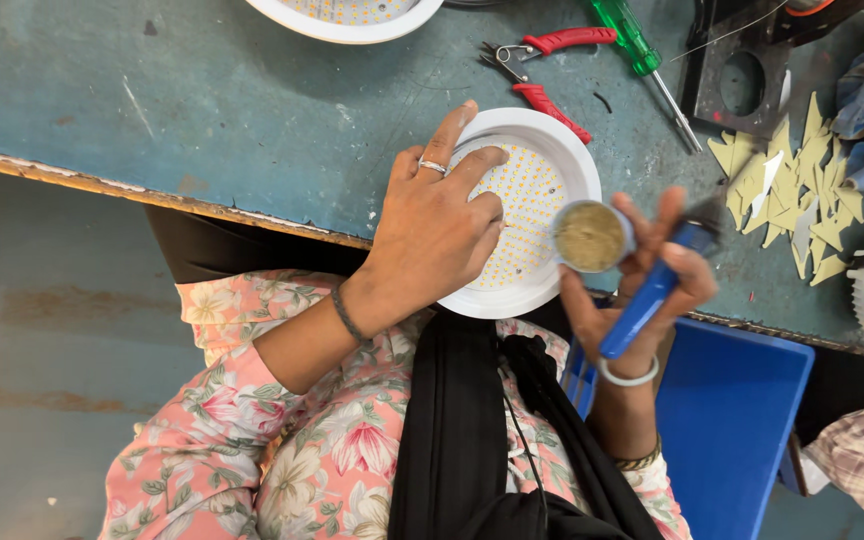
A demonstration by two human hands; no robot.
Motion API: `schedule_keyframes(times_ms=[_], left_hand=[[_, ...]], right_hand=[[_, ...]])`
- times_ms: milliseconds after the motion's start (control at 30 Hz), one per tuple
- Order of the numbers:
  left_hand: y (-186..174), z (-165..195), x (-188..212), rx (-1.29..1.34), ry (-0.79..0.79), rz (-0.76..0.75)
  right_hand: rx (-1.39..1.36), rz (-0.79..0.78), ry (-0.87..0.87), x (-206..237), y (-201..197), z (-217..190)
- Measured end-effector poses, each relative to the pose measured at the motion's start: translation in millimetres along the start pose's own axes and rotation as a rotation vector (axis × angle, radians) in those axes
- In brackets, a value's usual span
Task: The person applies flux to the center of a circular LED module, then uses a soldering iron to attach wires to the central contact points. They trim excess wire with pliers, inspect the connections, and repeat the process on additional modules, stacking completed units aside.
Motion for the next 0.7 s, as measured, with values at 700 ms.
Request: schedule_keyframes(times_ms=[700], left_hand=[[2, 0, -2, 0.0, 0.019, -0.017]], right_hand=[[0.188, 0.392, 0.159, 67, -85, 99]])
Point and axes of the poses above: each hand's wrist, its own x-axis away from the middle knuckle, its own y-axis out of the palm, z = x × y, the point moved 1 cm from there along -x, towards the middle knuckle, and after that the axes turned 11 degrees about -z, right-handed, at the moved point
